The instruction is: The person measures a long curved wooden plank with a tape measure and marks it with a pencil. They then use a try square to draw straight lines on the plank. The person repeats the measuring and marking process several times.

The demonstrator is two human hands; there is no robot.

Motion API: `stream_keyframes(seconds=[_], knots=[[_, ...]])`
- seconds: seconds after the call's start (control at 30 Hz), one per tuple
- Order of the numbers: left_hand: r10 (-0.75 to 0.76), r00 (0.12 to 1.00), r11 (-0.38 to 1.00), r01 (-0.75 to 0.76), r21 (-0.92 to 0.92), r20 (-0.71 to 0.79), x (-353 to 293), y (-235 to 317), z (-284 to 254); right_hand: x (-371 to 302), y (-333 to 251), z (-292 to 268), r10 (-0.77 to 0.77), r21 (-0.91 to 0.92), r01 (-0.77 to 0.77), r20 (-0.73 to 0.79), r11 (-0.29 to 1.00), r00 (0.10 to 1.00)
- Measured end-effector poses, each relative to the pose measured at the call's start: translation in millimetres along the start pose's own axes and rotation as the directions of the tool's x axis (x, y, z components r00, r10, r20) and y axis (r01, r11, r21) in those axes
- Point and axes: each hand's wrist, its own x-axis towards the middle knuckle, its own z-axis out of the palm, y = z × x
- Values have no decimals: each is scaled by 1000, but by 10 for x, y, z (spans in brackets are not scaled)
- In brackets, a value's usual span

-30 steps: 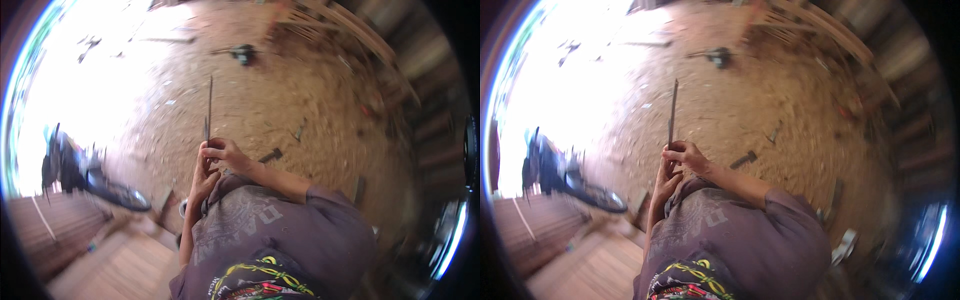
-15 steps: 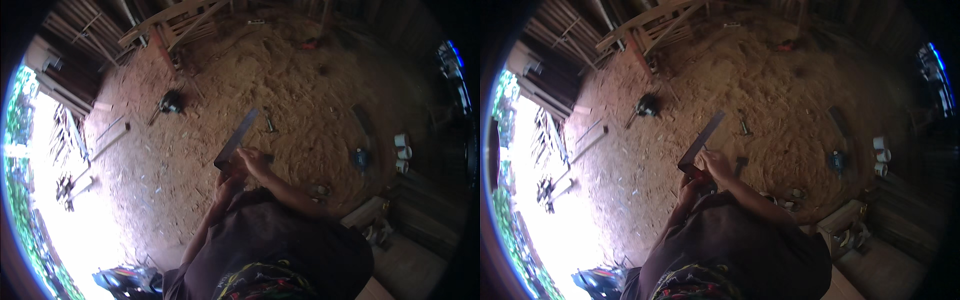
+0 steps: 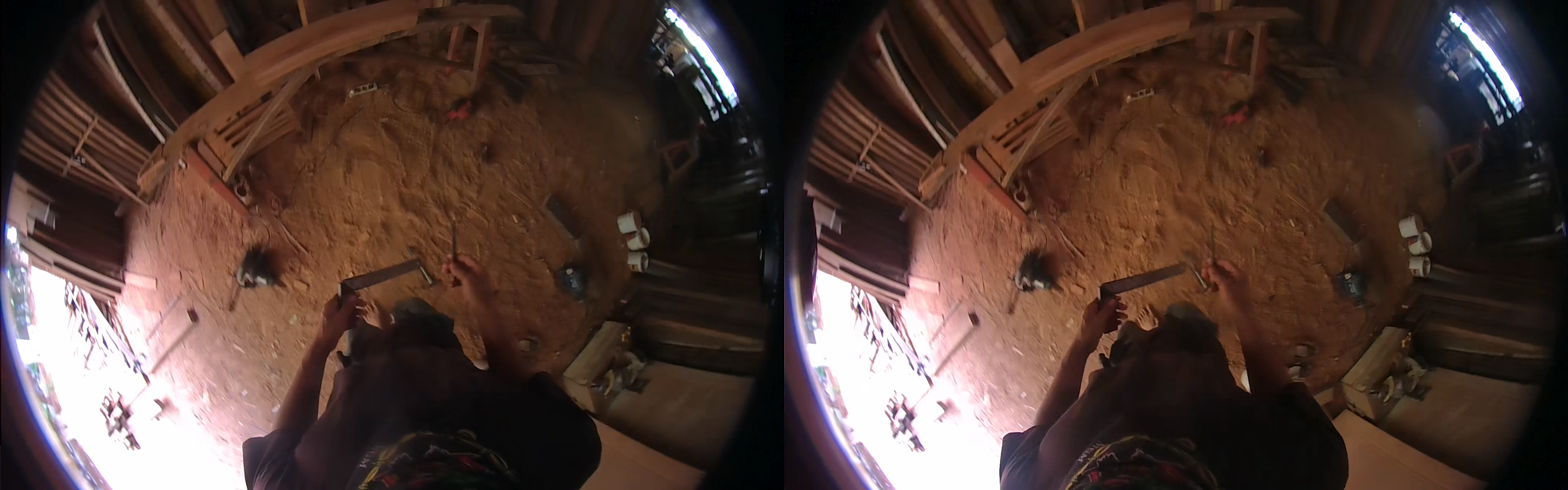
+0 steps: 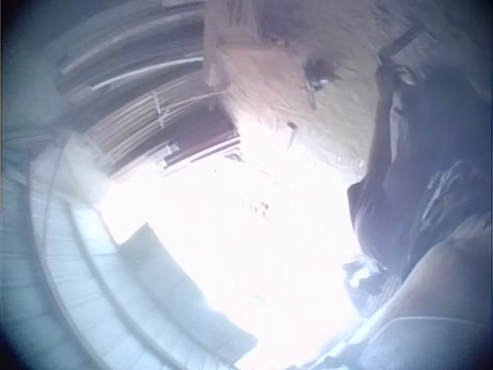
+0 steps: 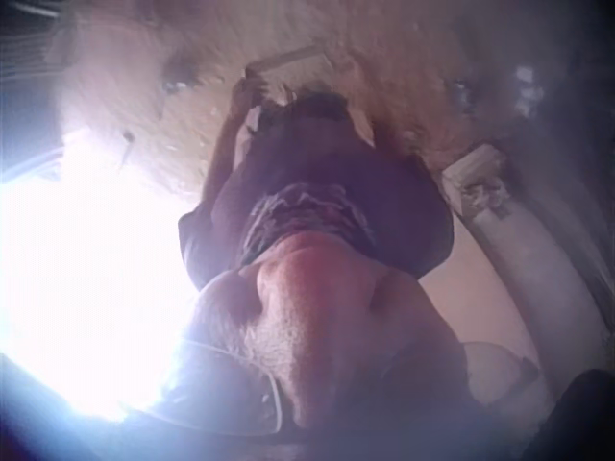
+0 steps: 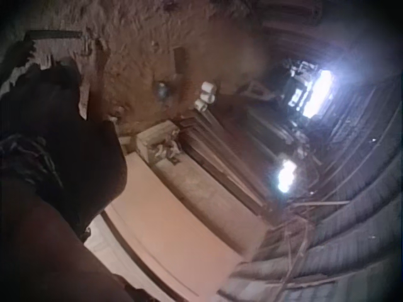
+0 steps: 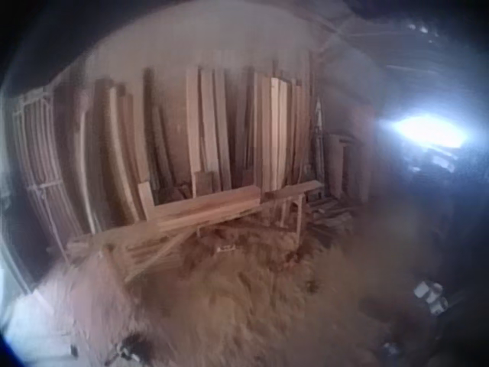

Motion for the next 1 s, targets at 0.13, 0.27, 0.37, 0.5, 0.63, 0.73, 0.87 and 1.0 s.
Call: stream_keyframes(seconds=[0.13, 0.27, 0.37, 0.5, 0.63, 0.73, 0.87, 1.0], knots=[[67, 988, 902, -119, 415, 138, 704, 825, 117, 528, -362, 1, -313, -97, 300, -174, 949, 934], [198, 952, 776, -297, 556, 232, 1399, 1487, 581, 1303, -571, 7, -622, -462, 457, -312, 760, 718], [338, 872, 709, -483, 514, 354, 1923, 2008, 992, 1913, -732, -23, -662, -529, 446, -342, 722, 667], [108, 956, 902, -210, 377, 274, 2556, 2793, 1492, 2718, -1044, -82, -707, -668, 483, -91, 565, 701], [-145, 951, 987, 121, 102, 274, 3001, 3399, 1675, 3342, -1465, -82, -552, -428, 453, -139, 782, 822], [-192, 889, 914, 317, -254, 416, 3324, 3597, 1739, 3812, -1914, 10, -444, -188, 412, -188, 892, 876], [-204, 953, 964, 235, -124, 224, 3775, 3939, 1772, 4274, -2499, -48, -489, -495, 413, -27, 765, 872], [-96, 989, 974, 69, 217, 116, 4442, 4464, 1836, 4872, -2646, 117, -337, -399, 277, -87, 874, 937]])
